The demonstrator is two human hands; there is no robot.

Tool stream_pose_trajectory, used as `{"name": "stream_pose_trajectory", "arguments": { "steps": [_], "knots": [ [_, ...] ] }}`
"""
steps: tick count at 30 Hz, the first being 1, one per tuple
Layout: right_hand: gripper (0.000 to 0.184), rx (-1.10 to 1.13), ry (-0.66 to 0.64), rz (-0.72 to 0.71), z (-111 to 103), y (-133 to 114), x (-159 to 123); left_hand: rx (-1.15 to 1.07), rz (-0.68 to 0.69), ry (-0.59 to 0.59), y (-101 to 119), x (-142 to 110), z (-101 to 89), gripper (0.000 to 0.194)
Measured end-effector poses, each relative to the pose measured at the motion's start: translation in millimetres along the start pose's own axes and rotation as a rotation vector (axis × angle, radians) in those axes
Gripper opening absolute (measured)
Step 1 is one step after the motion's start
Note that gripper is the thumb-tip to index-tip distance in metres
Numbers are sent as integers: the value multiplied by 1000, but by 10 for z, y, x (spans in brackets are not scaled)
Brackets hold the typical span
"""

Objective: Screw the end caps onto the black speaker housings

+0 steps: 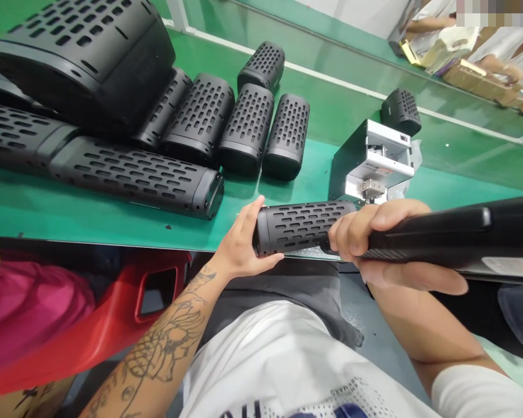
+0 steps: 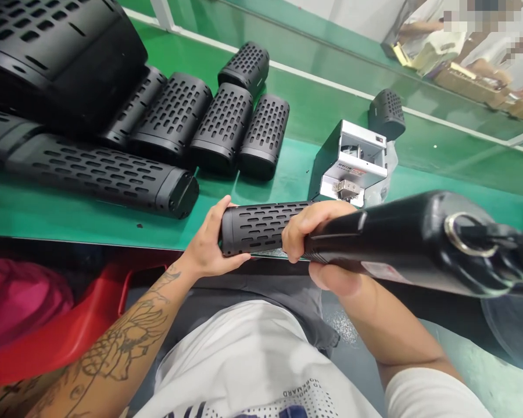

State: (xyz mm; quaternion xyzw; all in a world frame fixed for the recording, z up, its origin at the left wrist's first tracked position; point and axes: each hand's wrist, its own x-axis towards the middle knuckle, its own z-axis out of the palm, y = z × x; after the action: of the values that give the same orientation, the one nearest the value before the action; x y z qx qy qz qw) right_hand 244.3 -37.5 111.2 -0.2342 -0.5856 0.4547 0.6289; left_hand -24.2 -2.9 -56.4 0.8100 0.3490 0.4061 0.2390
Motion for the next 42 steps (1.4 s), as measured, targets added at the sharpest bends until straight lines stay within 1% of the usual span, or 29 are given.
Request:
{"name": "stream_pose_trajectory", "arguments": {
  "steps": [5, 7, 9, 11, 13, 14, 16, 17, 18, 20, 21, 22, 23, 24, 26, 28, 31, 33, 36, 38, 39, 40, 42],
  "knots": [
    [51, -34, 26, 13, 31, 2, 50, -14, -3, -2, -5, 3, -12, 145],
    [52, -53, 34, -1, 31, 47, 18, -7, -4, -7, 2, 3, -19, 145],
    [54, -63, 16, -25, 25, 101, -39, 7, -4, -7, 12, 0, -26, 145],
    [55, -72, 4, -25, 0, 129, -84, 24, -3, 2, 23, -9, -32, 145],
    [57, -67, 1, -33, -80, 108, -69, 36, 2, 10, 32, -22, -35, 143],
    [59, -55, 15, -53, -154, 77, -28, 40, 5, 13, 33, -29, -34, 142],
    [66, -49, 114, -123, -378, -6, 120, 52, 3, 21, 28, -41, -29, 142],
    [69, -78, 201, -167, -523, -48, 219, 60, -1, 24, 22, -45, -25, 142],
    [70, -141, 315, -211, -681, -80, 325, 68, -2, 27, 15, -48, -22, 142],
    [65, -318, 540, -286, -1000, -92, 519, 82, 4, 30, -1, -51, -19, 142],
    [62, -398, 612, -311, -1143, -66, 593, 88, 6, 27, -7, -51, -21, 142],
    [60, -457, 649, -328, -1264, -21, 646, 93, 6, 21, -12, -51, -24, 142],
    [61, -491, 658, -329, -1361, 37, 677, 99, 4, 16, -16, -51, -28, 142],
    [63, -503, 654, -321, -1432, 102, 688, 105, -2, 9, -19, -52, -33, 142],
    [66, -495, 629, -304, -1508, 221, 666, 111, -15, -1, -23, -52, -43, 140],
    [65, -460, 605, -314, -1524, 298, 620, 106, -23, -8, -28, -51, -50, 136],
    [57, -416, 576, -341, -1511, 329, 563, 87, -21, -10, -39, -46, -52, 134],
    [55, -405, 578, -348, -1495, 316, 543, 75, -21, -11, -45, -41, -51, 136],
    [57, -434, 601, -334, -1426, 251, 521, 59, -31, -33, -46, -34, -53, 144],
    [60, -447, 621, -318, -1303, 144, 496, 47, -41, -50, -39, -31, -56, 148],
    [61, -432, 633, -313, -1208, 63, 476, 41, -48, -56, -34, -30, -57, 151],
    [62, -399, 639, -319, -1088, -37, 449, 35, -55, -60, -28, -28, -59, 152],
    [64, -289, 610, -325, -786, -275, 372, 28, -60, -69, -18, -23, -64, 152]
  ]
}}
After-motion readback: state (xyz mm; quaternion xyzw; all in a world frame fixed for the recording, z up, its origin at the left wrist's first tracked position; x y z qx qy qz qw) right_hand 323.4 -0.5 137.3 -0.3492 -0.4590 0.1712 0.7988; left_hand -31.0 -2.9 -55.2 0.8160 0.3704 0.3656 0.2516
